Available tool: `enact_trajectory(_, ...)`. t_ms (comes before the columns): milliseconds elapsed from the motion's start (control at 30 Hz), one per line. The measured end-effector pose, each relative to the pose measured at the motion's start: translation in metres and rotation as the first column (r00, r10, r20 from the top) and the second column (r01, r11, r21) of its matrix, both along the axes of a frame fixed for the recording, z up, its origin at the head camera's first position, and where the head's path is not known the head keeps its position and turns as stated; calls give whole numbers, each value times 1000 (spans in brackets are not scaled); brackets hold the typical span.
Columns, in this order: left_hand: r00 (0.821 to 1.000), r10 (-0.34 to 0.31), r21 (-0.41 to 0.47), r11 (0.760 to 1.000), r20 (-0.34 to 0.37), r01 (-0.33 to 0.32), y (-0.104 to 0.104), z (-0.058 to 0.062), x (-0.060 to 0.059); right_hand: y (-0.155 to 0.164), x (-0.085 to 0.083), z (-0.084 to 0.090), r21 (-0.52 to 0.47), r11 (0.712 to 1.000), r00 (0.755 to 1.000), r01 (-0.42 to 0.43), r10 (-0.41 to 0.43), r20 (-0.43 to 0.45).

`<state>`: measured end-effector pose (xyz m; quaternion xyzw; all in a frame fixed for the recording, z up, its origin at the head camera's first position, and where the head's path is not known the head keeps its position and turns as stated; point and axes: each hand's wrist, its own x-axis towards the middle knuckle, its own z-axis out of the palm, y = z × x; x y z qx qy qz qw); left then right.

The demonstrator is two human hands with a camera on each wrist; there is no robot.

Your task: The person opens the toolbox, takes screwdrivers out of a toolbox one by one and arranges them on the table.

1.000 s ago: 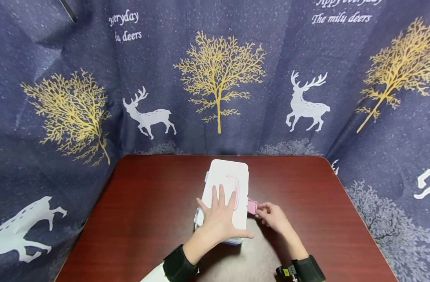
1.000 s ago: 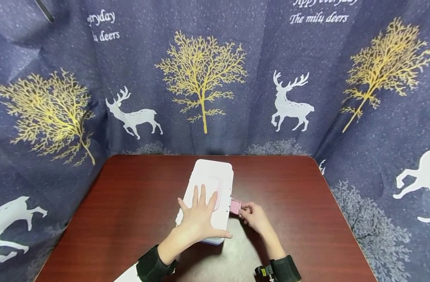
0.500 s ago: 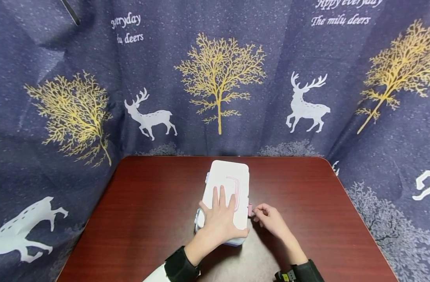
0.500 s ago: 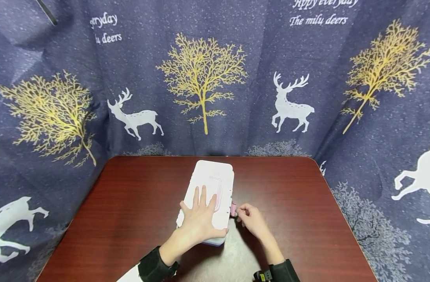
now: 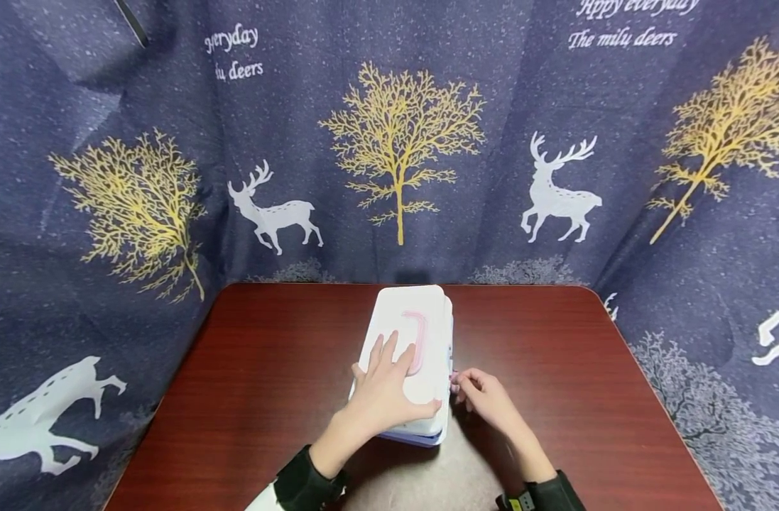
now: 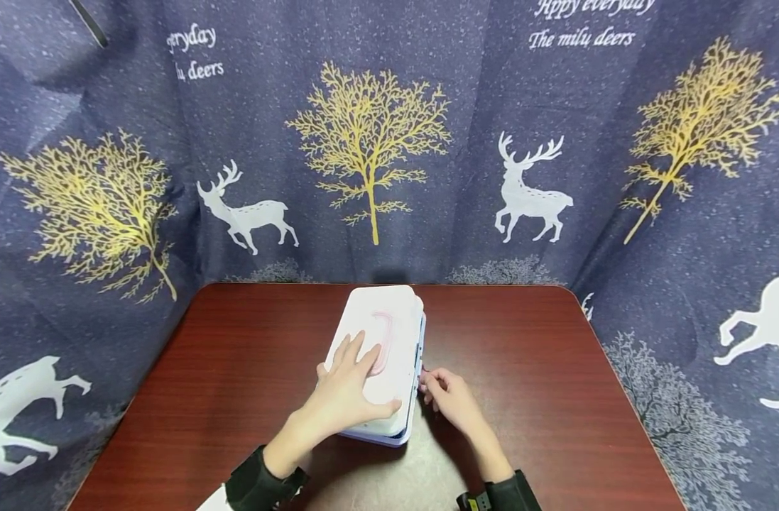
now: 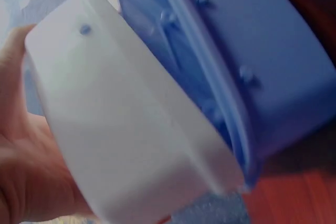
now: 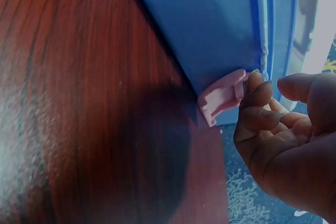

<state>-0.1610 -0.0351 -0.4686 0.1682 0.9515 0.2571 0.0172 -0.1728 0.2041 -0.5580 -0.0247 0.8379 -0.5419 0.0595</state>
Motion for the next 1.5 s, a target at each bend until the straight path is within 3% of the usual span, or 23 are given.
enact_trajectory(300, 999, -18, 232, 973, 29, 11, -36, 4, -3, -6, -2, -2, 39, 999, 1000, 5, -4, -20)
enact_trajectory(500, 999, -16, 306, 952, 45, 1, -49, 2, -5, -13, -3, 0, 42, 999, 1000, -11, 11, -10)
enact_trajectory(800, 999, -42, 390, 920, 27, 28, -66, -1, -10, -21, -5, 7, 81, 996, 999, 40, -41, 12)
enact_trajectory(967, 994, -112, 478, 872, -9, 103, -85, -9, -12, -22, -3, 7, 86, 995, 998, 50, -54, 37)
enact_trajectory(1100, 985, -153, 572, 802, -84, 173, -106, -20, -14, -21, -4, 5, 95, 994, 998, 53, -56, 24)
enact_trajectory(1267, 979, -189, 713, 675, -83, 190, -123, -32, -17, -20, -4, 3, 111, 992, 997, 66, -70, 26)
enact_trajectory(1367, 970, -238, 807, 562, -52, 181, -130, -36, -19, -20, -4, 2, 106, 992, 997, 68, -71, 32)
enact_trajectory(1500, 947, -319, 915, 374, -28, 153, -142, -43, -20, -22, -4, 2, 97, 993, 997, 62, -65, 34)
